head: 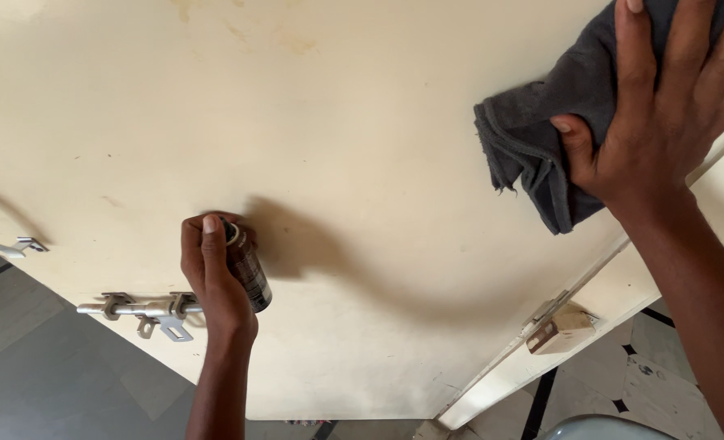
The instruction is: The person sprays a cleaning solution onto a white door and wipes it with a dark cloth. They clean the door surface, the handle, and the hinge area, moving from standing to sitting to reach lower sections.
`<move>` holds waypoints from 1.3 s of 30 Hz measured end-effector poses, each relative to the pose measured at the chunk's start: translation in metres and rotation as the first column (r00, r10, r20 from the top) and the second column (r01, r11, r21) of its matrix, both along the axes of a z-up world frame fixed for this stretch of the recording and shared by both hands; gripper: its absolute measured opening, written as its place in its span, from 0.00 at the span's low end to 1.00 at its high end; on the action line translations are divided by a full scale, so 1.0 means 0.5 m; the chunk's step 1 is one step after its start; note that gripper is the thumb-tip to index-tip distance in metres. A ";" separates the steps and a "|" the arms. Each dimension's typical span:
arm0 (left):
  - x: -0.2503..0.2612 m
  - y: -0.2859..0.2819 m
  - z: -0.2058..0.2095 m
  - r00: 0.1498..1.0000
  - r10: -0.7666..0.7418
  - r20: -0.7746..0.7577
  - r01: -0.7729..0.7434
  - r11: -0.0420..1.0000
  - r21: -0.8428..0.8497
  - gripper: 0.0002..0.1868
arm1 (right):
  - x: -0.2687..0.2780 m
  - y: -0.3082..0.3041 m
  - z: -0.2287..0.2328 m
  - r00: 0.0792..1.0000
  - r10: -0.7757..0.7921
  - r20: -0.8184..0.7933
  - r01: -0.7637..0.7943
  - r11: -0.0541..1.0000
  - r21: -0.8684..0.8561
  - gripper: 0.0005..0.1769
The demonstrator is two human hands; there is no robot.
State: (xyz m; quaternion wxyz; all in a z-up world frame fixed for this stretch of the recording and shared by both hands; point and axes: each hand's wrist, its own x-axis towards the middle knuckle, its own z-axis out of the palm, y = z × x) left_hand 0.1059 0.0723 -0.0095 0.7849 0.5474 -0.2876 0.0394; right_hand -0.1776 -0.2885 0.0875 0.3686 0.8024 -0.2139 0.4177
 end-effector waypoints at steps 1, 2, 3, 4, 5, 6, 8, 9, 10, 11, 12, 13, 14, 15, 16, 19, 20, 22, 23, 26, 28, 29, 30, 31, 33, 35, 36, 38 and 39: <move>-0.001 -0.001 -0.001 1.000 0.005 0.004 -0.005 1.000 -0.005 0.16 | -0.001 -0.002 -0.002 1.000 0.011 -0.003 -0.011 1.000 0.017 0.48; -0.003 -0.004 -0.002 1.000 0.010 0.008 -0.010 1.000 -0.010 0.16 | -0.001 -0.004 -0.002 1.000 0.002 -0.002 -0.002 1.000 0.007 0.48; -0.005 -0.005 -0.002 1.000 0.011 -0.001 -0.011 1.000 -0.013 0.16 | 0.000 -0.006 -0.002 1.000 -0.005 -0.003 0.005 1.000 -0.003 0.48; -0.006 -0.006 -0.002 1.000 0.011 -0.010 -0.012 1.000 -0.015 0.16 | 0.002 -0.009 -0.001 1.000 -0.011 -0.003 0.011 1.000 -0.013 0.48; -0.006 -0.007 -0.002 1.000 0.014 -0.018 -0.014 1.000 -0.015 0.16 | 0.006 -0.010 -0.001 1.000 0.008 0.000 -0.008 1.000 0.000 0.48; -0.007 -0.009 -0.002 1.000 0.019 -0.020 -0.019 1.000 -0.018 0.16 | 0.004 -0.010 -0.001 1.000 0.027 0.003 -0.027 1.000 0.013 0.48; -0.009 -0.009 -0.004 0.999 0.027 -0.022 -0.027 0.999 -0.020 0.16 | 0.000 -0.004 -0.004 0.999 0.040 0.001 -0.040 0.999 0.026 0.47; -0.010 -0.009 -0.004 0.999 0.034 -0.029 -0.034 0.999 -0.012 0.16 | 0.000 -0.004 -0.002 0.999 0.033 -0.003 -0.033 0.999 0.019 0.47; -0.011 -0.009 -0.003 0.999 0.042 -0.035 -0.042 0.999 -0.004 0.17 | 0.000 -0.003 0.000 1.000 0.026 -0.007 -0.026 1.000 0.012 0.47; -0.011 -0.009 -0.002 0.998 0.049 -0.041 -0.049 0.999 0.004 0.17 | 0.001 -0.003 0.004 0.999 0.040 -0.005 -0.040 0.999 0.012 0.47; -0.010 -0.010 -0.001 0.998 0.050 -0.039 -0.050 0.999 -0.003 0.17 | 0.002 -0.003 0.006 0.999 0.054 -0.003 -0.054 0.998 0.011 0.47; -0.012 -0.011 0.000 0.998 0.051 -0.040 -0.051 0.999 -0.004 0.17 | 0.002 -0.001 0.006 0.998 0.067 -0.002 -0.067 0.998 0.016 0.47; -0.013 -0.009 0.000 0.998 0.052 -0.040 -0.052 0.999 -0.006 0.17 | 0.002 0.001 0.005 0.999 0.041 -0.008 -0.041 0.999 -0.002 0.47; -0.014 -0.010 0.004 0.997 0.063 -0.051 -0.063 0.998 0.001 0.17 | 0.001 0.003 0.007 1.000 0.010 -0.009 -0.010 1.000 -0.024 0.47; -0.015 -0.010 0.007 0.995 0.074 -0.061 -0.073 0.997 0.007 0.17 | 0.001 0.005 0.009 1.000 -0.021 -0.009 0.021 0.999 -0.046 0.47; -0.020 -0.012 0.012 0.994 0.072 -0.078 -0.072 0.997 0.001 0.17 | -0.001 0.006 0.018 0.999 -0.049 -0.015 0.046 0.990 -0.136 0.47; -0.018 -0.012 0.015 0.994 0.067 -0.081 -0.068 0.998 -0.003 0.17 | 0.002 0.005 0.019 1.000 -0.027 -0.003 0.027 0.992 -0.124 0.47; -0.015 -0.007 0.015 0.997 0.045 -0.069 -0.045 0.999 0.001 0.16 | 0.006 0.005 0.015 1.000 0.017 0.015 -0.016 0.996 -0.093 0.46; -0.017 -0.001 0.010 0.997 0.035 -0.072 -0.035 0.999 0.008 0.16 | 0.005 0.008 0.009 0.999 0.050 0.018 -0.049 0.997 -0.054 0.47; -0.019 0.007 0.006 0.998 0.008 -0.065 -0.007 1.000 0.026 0.16 | 0.000 0.012 0.001 0.998 0.064 0.021 -0.063 0.998 -0.008 0.48; -0.020 0.006 0.012 0.997 -0.008 -0.083 0.009 1.000 0.018 0.16 | 0.003 0.013 0.002 0.999 -0.032 0.016 0.033 0.997 -0.071 0.48; -0.023 0.010 0.012 0.996 -0.013 -0.093 0.015 1.000 0.016 0.16 | 0.003 0.015 0.001 0.999 -0.041 0.017 0.042 0.997 -0.067 0.48; -0.024 0.014 0.012 0.996 -0.024 -0.088 0.025 1.000 0.011 0.16 | 0.005 0.018 0.000 0.999 -0.049 0.018 0.050 0.997 -0.062 0.48; -0.025 0.016 0.012 0.996 -0.033 -0.081 0.033 0.999 0.002 0.16 | 0.006 0.019 0.003 0.998 -0.055 0.019 0.056 0.997 -0.060 0.48; -0.026 0.021 0.008 0.996 -0.031 -0.079 0.031 1.000 0.003 0.16 | 0.000 0.024 0.007 1.000 0.005 0.017 -0.003 0.995 -0.095 0.48; -0.022 0.027 0.008 0.996 -0.007 -0.087 0.009 1.000 0.024 0.16 | -0.002 0.028 0.015 0.994 0.107 0.006 -0.107 0.993 -0.054 0.48; -0.019 0.028 0.009 0.998 0.000 -0.066 0.002 1.000 0.022 0.17 | -0.002 0.029 0.019 0.984 0.178 0.001 -0.178 0.984 0.004 0.48; -0.014 0.034 0.008 1.000 0.008 -0.029 -0.007 0.999 0.032 0.19 | 0.005 0.040 0.003 0.971 0.237 0.034 -0.239 0.963 0.125 0.46; -0.015 0.034 0.008 1.000 0.002 -0.018 -0.002 0.999 0.035 0.20 | 0.007 0.048 -0.010 0.973 0.221 0.064 -0.229 0.956 0.181 0.46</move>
